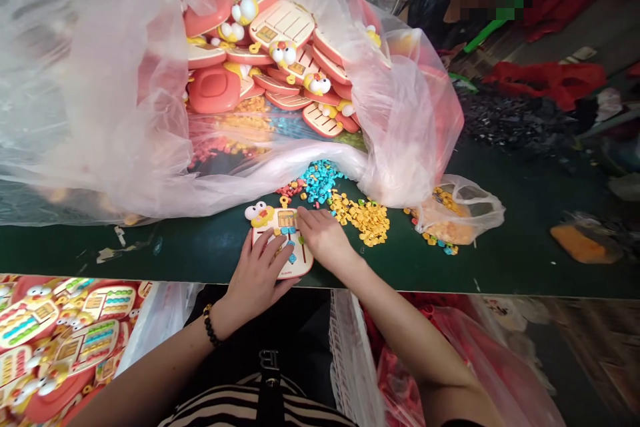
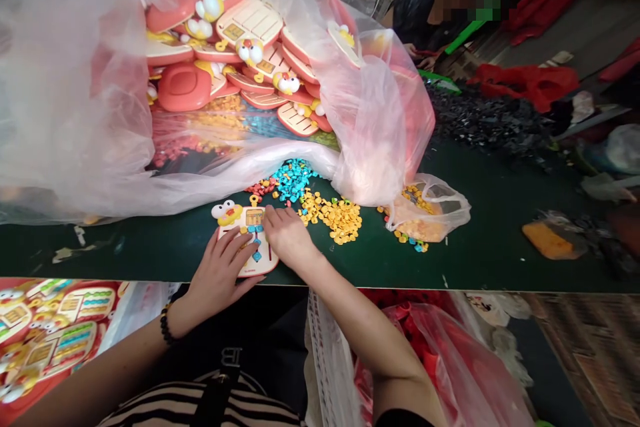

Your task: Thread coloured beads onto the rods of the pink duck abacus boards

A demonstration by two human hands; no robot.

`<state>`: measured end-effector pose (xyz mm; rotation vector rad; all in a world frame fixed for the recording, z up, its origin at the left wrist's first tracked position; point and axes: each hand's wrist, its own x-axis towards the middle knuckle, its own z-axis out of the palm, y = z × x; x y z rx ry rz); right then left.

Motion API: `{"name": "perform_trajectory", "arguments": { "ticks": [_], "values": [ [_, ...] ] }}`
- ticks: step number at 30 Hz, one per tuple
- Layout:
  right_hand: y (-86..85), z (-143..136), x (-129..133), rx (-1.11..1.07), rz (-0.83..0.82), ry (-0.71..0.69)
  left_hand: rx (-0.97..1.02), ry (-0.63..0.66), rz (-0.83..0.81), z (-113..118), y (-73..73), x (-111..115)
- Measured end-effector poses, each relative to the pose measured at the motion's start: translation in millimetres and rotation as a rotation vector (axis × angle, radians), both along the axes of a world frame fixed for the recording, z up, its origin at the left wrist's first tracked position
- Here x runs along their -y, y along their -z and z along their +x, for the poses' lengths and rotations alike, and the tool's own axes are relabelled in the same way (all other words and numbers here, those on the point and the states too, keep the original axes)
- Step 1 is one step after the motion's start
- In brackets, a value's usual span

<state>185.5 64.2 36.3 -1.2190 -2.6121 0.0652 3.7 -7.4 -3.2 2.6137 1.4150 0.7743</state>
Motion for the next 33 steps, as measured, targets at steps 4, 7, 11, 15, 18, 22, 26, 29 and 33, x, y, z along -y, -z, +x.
{"name": "perform_trajectory", "arguments": {
  "ticks": [4,7,11,15,18,22,26,29,33],
  "values": [
    [-4.4,31,-23,-0.155,0.121,0.229,0.001,0.009,0.015,0,0.1,0],
    [4.6,49,-41,-0.14,0.187,0.41,-0.003,0.015,0.024,0,0.0,0],
    [15.2,49,-46,-0.228,0.131,0.41,0.001,0.003,0.038,-1,-0.3,0],
    [11.3,29,-37,-0.566,-0.104,0.373,0.002,0.008,0.029,-1,-0.1,1],
    [11.8,11,-34,-0.796,-0.368,0.275,0.005,0.004,0.028,-1,0.0,1],
    [18.5,1,-37,-0.918,-0.463,0.29,0.013,-0.001,0.035,-1,0.2,1],
    [18.2,5,-36,-0.955,-0.512,0.374,0.006,0.009,0.03,-1,0.7,1],
    [14.9,5,-34,-0.89,-0.611,0.289,0.009,0.007,0.021,-1,0.7,1],
    [13.3,0,-34,-0.687,-0.442,0.242,0.008,0.002,0.021,-1,0.0,1]
  ]
}}
